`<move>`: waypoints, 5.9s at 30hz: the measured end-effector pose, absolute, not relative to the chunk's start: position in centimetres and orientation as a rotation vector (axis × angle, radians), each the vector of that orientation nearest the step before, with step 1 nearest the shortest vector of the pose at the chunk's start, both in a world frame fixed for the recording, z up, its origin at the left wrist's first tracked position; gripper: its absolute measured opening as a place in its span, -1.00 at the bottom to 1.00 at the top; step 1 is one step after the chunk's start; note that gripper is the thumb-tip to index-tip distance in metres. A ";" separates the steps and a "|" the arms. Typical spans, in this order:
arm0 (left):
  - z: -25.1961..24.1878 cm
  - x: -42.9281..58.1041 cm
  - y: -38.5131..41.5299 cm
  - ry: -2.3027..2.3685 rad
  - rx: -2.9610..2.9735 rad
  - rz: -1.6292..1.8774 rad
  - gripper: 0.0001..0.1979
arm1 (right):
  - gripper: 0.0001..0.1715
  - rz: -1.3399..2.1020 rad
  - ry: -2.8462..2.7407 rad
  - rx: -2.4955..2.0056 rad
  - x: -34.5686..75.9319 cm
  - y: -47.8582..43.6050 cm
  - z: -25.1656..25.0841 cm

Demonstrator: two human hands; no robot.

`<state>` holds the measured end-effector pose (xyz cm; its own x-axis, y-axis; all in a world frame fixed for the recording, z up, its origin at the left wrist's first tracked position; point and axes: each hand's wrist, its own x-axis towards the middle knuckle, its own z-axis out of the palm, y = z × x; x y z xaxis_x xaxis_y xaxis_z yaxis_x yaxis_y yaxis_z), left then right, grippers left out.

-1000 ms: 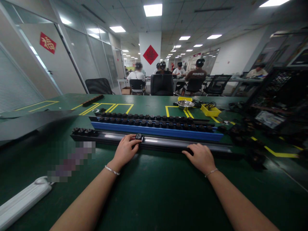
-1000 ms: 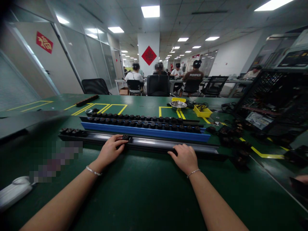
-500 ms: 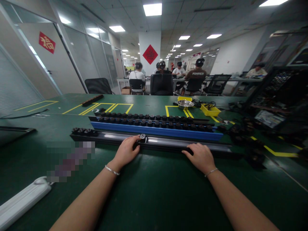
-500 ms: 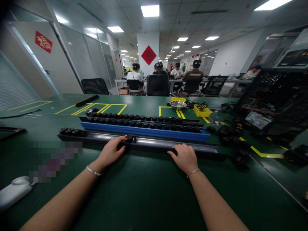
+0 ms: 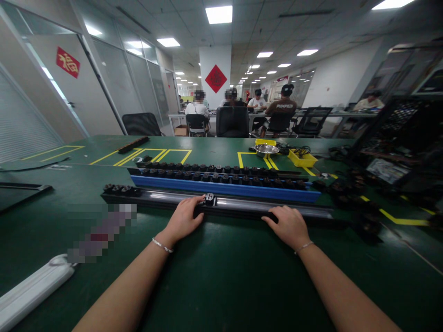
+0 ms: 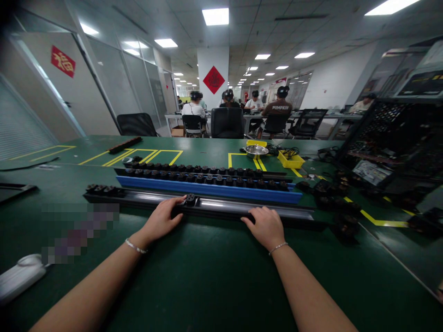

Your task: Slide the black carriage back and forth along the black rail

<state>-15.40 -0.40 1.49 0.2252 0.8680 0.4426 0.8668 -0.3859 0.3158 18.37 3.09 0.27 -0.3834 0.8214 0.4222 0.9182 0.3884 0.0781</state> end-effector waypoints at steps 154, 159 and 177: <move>0.8 -13.5 0.0 1.875 2.489 0.910 -0.79 | -0.69 -0.047 -1.707 -1.689 6.8 3.3 1.4; 0.8 -13.5 0.1 1.878 2.492 0.901 -0.79 | -0.69 -0.043 -1.702 -1.685 7.0 3.4 1.3; 0.6 -13.7 0.2 1.856 2.481 0.945 -0.81 | -0.70 -0.063 -1.730 -1.788 7.2 3.0 1.8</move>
